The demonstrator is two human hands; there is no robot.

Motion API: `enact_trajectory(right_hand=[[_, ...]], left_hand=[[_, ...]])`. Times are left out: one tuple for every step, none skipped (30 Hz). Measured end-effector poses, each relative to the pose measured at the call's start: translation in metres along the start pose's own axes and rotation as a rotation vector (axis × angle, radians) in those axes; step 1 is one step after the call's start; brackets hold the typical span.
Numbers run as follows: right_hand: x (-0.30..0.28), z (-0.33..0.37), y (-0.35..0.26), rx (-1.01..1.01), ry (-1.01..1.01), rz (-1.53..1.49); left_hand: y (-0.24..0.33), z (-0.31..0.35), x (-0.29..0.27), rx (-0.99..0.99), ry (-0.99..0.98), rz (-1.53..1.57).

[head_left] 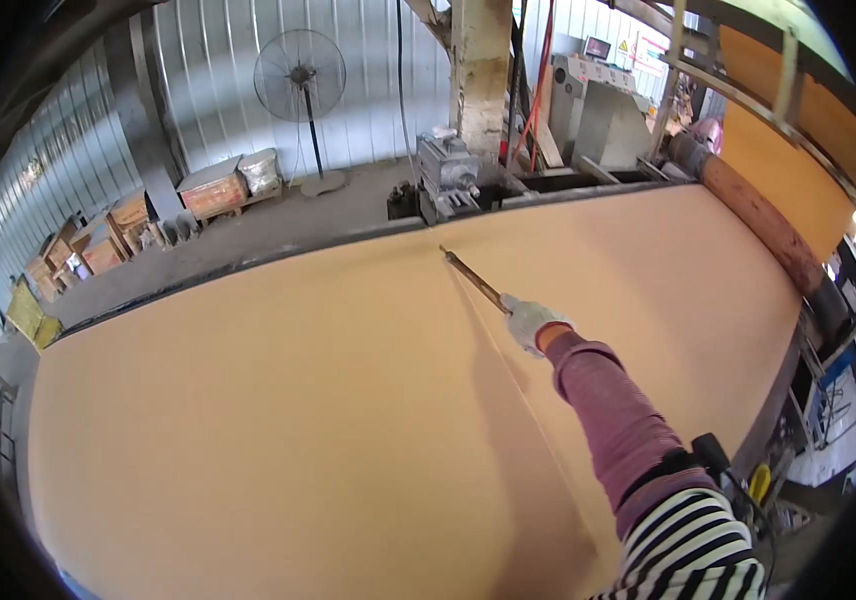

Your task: Using a long pole to guide and separate large panels coming off a production line roller.

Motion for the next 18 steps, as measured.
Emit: enact_trajectory(right_hand=[[-0.001,0.043,0.004,0.080,-0.076,-0.162],[-0.001,0.085,0.009,0.114,-0.102,-0.164],[-0.005,0.131,0.020,0.113,-0.134,-0.184],[0.000,0.189,0.032,0.120,-0.173,-0.209],[0.010,0.254,0.035,0.114,-0.218,-0.181],[0.013,0.306,0.044,0.099,-0.247,-0.153],[0.011,0.373,0.086,-0.303,-0.040,0.052],[0.015,0.443,0.125,-0.406,0.057,0.118],[0.002,0.521,0.106,0.066,-0.246,0.382],[-0.010,0.588,0.067,0.346,-0.374,0.418],[-0.010,0.681,0.078,0.316,-0.356,0.463],[-0.015,0.729,0.068,0.504,-0.533,0.457],[-0.017,0.762,0.078,0.504,-0.498,0.423],[-0.017,0.796,0.079,0.551,-0.441,0.402],[-0.011,0.808,0.078,0.442,-0.252,0.362],[0.003,0.835,0.106,0.607,-0.179,0.126],[0.011,0.813,0.084,0.866,-0.011,-0.673],[0.032,0.782,0.076,0.770,0.089,-0.905]], left_hand=[[0.001,-0.010,-0.014,0.014,-0.011,-0.006],[0.002,-0.019,-0.033,0.034,-0.013,-0.013],[0.004,-0.030,-0.052,0.054,-0.028,-0.025],[0.009,-0.041,-0.072,0.081,-0.038,-0.042],[0.018,-0.044,-0.108,0.127,-0.018,-0.051],[0.028,-0.045,-0.137,0.169,-0.003,-0.057],[0.039,-0.061,-0.147,0.192,-0.035,-0.055],[0.048,-0.076,-0.153,0.210,-0.060,-0.082],[0.060,-0.073,-0.157,0.255,-0.065,0.050],[0.072,-0.071,-0.159,0.302,-0.070,0.186],[0.062,-0.108,-0.162,0.243,-0.130,0.177],[0.077,-0.117,-0.192,0.332,-0.185,0.120],[0.093,-0.126,-0.218,0.423,-0.235,0.064],[0.103,-0.122,-0.224,0.407,-0.179,0.043],[0.111,-0.112,-0.225,0.378,-0.122,0.027],[0.106,-0.112,-0.203,0.322,-0.140,0.003],[0.114,-0.094,-0.204,0.306,-0.122,0.004],[0.114,-0.090,-0.201,0.270,-0.110,-0.011]])
Point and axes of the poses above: each hand's wrist, its own z-axis away from the middle knuckle, its own x-axis out of the palm, y = z × x, the point moved 3 cm from there along -z, towards the middle knuckle, and after that the axes turned 10 degrees about -z, right-handed, at the moved point
